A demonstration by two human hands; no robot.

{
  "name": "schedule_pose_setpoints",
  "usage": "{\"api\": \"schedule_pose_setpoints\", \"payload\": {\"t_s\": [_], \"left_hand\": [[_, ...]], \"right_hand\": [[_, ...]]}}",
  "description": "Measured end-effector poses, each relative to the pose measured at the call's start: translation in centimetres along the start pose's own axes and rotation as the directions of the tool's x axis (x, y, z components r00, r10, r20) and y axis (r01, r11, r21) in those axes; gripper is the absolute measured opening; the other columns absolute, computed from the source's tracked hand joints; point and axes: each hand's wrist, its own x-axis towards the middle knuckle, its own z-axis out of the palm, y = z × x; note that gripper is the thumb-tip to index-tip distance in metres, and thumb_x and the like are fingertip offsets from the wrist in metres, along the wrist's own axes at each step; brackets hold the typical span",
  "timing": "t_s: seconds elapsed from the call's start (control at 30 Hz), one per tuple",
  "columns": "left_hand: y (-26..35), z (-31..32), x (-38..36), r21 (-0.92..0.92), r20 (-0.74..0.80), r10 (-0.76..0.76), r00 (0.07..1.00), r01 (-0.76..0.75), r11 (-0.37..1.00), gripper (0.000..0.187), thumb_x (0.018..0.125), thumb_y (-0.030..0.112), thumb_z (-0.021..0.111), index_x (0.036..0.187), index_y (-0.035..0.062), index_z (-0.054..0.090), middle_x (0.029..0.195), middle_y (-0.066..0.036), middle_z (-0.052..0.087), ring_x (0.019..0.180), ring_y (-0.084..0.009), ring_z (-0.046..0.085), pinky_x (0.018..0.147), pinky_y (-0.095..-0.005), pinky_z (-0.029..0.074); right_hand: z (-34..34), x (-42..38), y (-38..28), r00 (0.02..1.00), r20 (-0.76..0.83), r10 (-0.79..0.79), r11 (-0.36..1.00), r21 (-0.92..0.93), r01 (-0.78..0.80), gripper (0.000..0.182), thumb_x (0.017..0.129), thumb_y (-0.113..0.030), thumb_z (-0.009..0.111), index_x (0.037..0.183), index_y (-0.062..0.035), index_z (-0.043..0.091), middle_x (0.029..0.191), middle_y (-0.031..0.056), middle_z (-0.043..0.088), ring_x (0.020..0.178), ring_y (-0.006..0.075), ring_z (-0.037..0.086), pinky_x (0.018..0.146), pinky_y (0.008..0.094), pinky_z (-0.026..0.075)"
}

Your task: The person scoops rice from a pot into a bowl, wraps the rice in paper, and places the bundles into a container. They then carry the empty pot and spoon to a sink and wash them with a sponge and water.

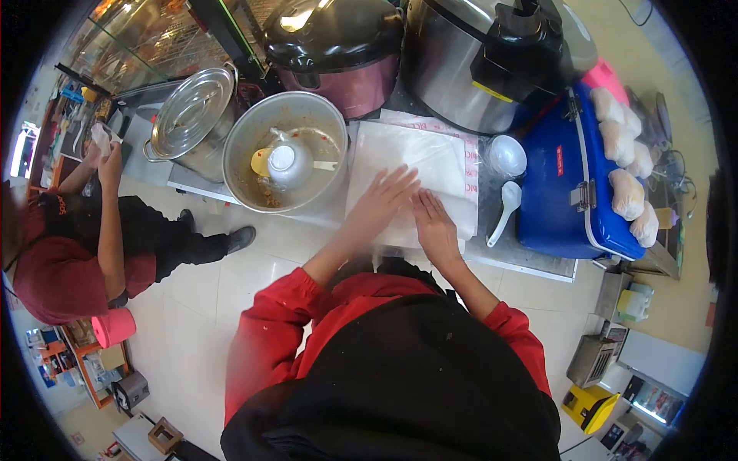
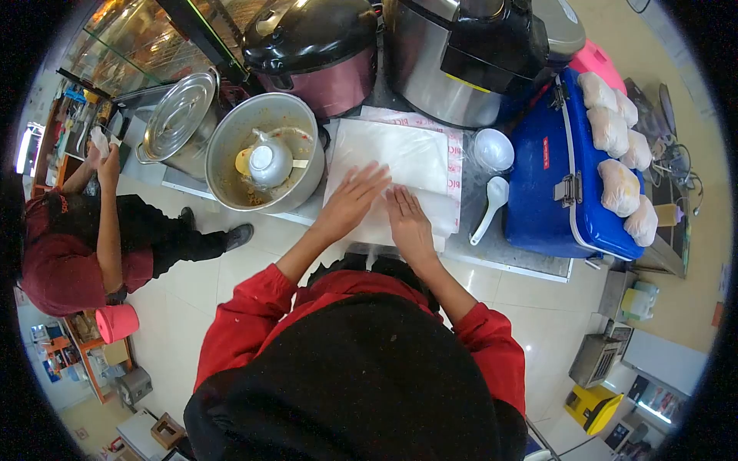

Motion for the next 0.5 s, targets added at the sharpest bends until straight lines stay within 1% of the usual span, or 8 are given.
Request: {"api": "schedule_pose_setpoints", "payload": {"t_s": [0.07, 0.17, 0.27, 0.37, 0.47, 0.5], "left_hand": [[-1.4, 2.7, -1.6, -0.062, 0.135, 0.094, 0.986, -0.086, 0.994, 0.043, 0.080, 0.010, 0.057, 0.122, 0.0071, 0.051, 0.125, -0.009, 0.052, 0.120, -0.0218, 0.044, 0.102, -0.0429, 0.029], [-0.7, 2.6, -3.9, -0.094, 0.163, -0.026, 0.986, 0.041, 0.995, 0.044, 0.081, 0.014, 0.059, 0.123, 0.0059, 0.050, 0.125, -0.008, 0.052, 0.119, -0.0216, 0.046, 0.100, -0.0413, 0.032], [-0.2, 2.3, -5.0, -0.183, 0.116, -0.104, 0.988, 0.124, 0.975, 0.041, 0.082, 0.016, 0.059, 0.121, 0.0059, 0.051, 0.124, -0.009, 0.053, 0.115, -0.0221, 0.050, 0.097, -0.0397, 0.035], [-0.7, 3.4, -5.6, -0.252, 0.024, -0.112, 0.993, 0.115, 0.961, 0.038, 0.080, 0.014, 0.061, 0.117, 0.0061, 0.055, 0.119, -0.010, 0.056, 0.109, -0.0229, 0.054, 0.093, -0.0378, 0.039], [-2.1, 4.3, -5.5, -0.421, -0.029, -0.094, 0.995, 0.073, 0.904, 0.033, 0.079, 0.010, 0.062, 0.112, 0.0069, 0.059, 0.114, -0.009, 0.060, 0.103, -0.0241, 0.057, 0.090, -0.0379, 0.040], [-2.3, 4.3, -5.2, -0.450, -0.018, -0.101, 0.995, 0.082, 0.889, 0.030, 0.079, 0.009, 0.062, 0.109, 0.0066, 0.060, 0.111, -0.009, 0.061, 0.102, -0.0239, 0.057, 0.089, -0.0371, 0.042]], "right_hand": [[0.1, -0.2, -0.4, 1.000, -0.007, 0.007, 1.000, 0.022, -0.007, 0.038, 0.087, -0.010, 0.047, 0.122, 0.0058, 0.046, 0.125, 0.0228, 0.047, 0.120, 0.0300, 0.045, 0.103, 0.0393, 0.033], [-0.4, -0.8, -0.9, 0.999, -0.034, 0.016, 1.000, 0.014, -0.015, 0.042, 0.087, -0.013, 0.049, 0.125, 0.0050, 0.043, 0.126, 0.0220, 0.047, 0.121, 0.0300, 0.043, 0.103, 0.0386, 0.032], [-1.8, -2.3, -0.7, 0.996, -0.022, 0.082, 0.995, 0.061, -0.081, 0.045, 0.085, -0.012, 0.054, 0.126, 0.0018, 0.042, 0.126, 0.0194, 0.048, 0.119, 0.0301, 0.045, 0.102, 0.0373, 0.035], [-1.9, -4.8, 0.8, 0.981, -0.039, 0.192, 0.971, 0.150, -0.185, 0.043, 0.082, -0.010, 0.058, 0.123, -0.0036, 0.046, 0.120, 0.0169, 0.053, 0.112, 0.0307, 0.051, 0.094, 0.0364, 0.042], [-0.8, -6.5, 3.9, 0.978, 0.020, 0.210, 0.936, 0.285, -0.207, 0.040, 0.081, -0.009, 0.059, 0.120, -0.0086, 0.049, 0.113, 0.0142, 0.057, 0.102, 0.0305, 0.057, 0.085, 0.0376, 0.047], [-1.2, -6.0, 4.3, 0.979, -0.038, 0.200, 0.925, 0.338, -0.176, 0.027, 0.081, -0.010, 0.059, 0.108, -0.0082, 0.057, 0.100, 0.0126, 0.063, 0.092, 0.0309, 0.060, 0.077, 0.0376, 0.049]]}}
